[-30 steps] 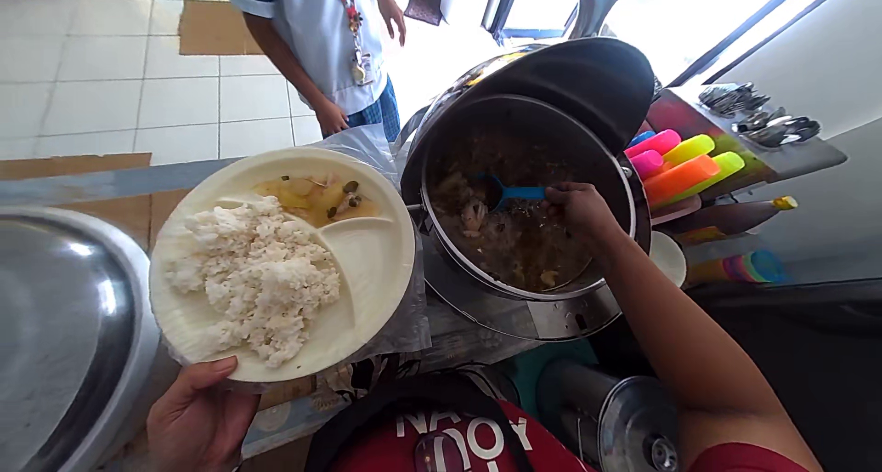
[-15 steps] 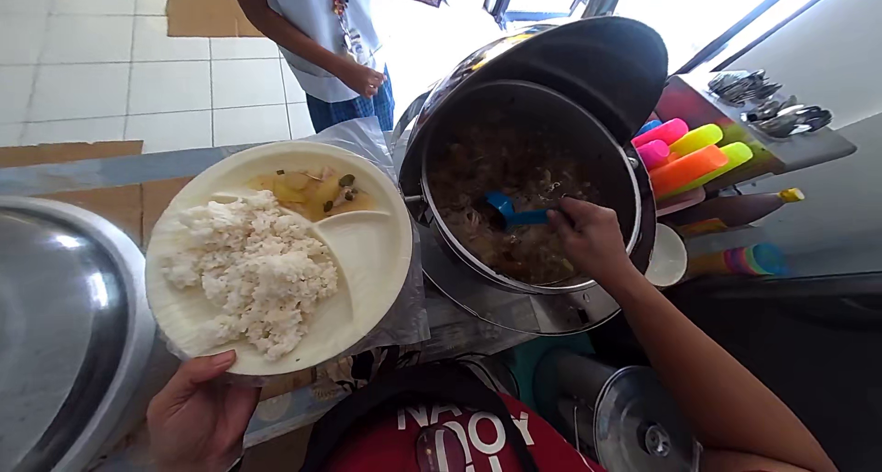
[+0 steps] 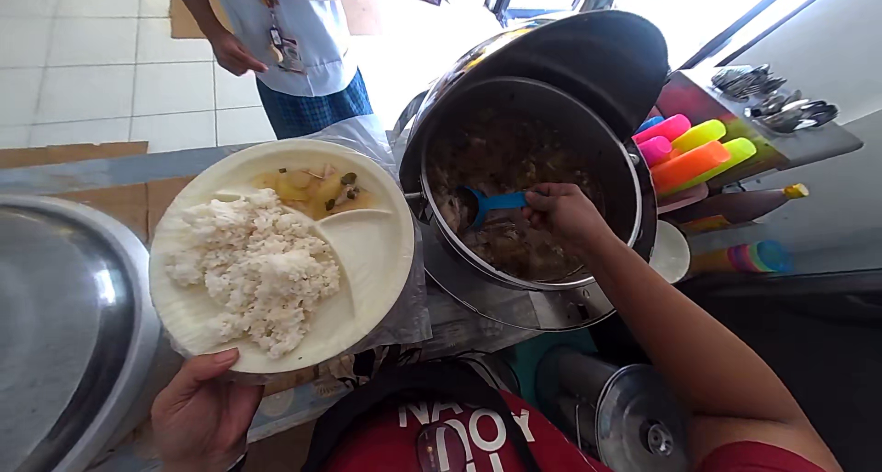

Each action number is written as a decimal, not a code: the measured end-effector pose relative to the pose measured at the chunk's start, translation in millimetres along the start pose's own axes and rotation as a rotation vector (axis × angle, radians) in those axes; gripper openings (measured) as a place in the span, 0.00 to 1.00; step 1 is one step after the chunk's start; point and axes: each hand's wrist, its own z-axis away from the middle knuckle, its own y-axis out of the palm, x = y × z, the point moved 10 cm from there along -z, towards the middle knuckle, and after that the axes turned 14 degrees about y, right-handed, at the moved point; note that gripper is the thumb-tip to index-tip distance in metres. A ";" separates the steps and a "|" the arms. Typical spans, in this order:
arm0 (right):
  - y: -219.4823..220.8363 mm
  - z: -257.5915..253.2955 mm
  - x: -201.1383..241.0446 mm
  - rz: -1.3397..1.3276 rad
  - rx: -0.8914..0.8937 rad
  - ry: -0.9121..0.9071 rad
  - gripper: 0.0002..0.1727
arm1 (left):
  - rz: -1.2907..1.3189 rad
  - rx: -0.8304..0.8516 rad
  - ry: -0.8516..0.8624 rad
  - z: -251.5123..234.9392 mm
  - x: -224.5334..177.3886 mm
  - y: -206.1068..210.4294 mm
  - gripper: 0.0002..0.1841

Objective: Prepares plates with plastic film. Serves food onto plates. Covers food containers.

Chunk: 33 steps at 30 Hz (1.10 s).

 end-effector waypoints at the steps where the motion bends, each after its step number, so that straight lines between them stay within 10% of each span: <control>1: -4.1 -1.2 -5.8 -0.010 0.008 0.016 0.10 | 0.001 -0.004 -0.001 0.3 -0.2 0.2 0.13; 15: 29.3 57.0 37.6 0.505 -0.383 -0.506 0.15 | -0.032 -0.044 -0.005 2.4 -2.6 -0.1 0.14; 26: 8.0 22.3 10.4 0.001 -0.056 -0.182 0.11 | 0.002 -0.036 -0.005 1.5 -0.8 -3.8 0.15; 33: 11.5 43.3 8.0 0.209 -0.148 -0.330 0.11 | -0.009 -0.035 -0.001 -0.7 -2.5 -4.2 0.16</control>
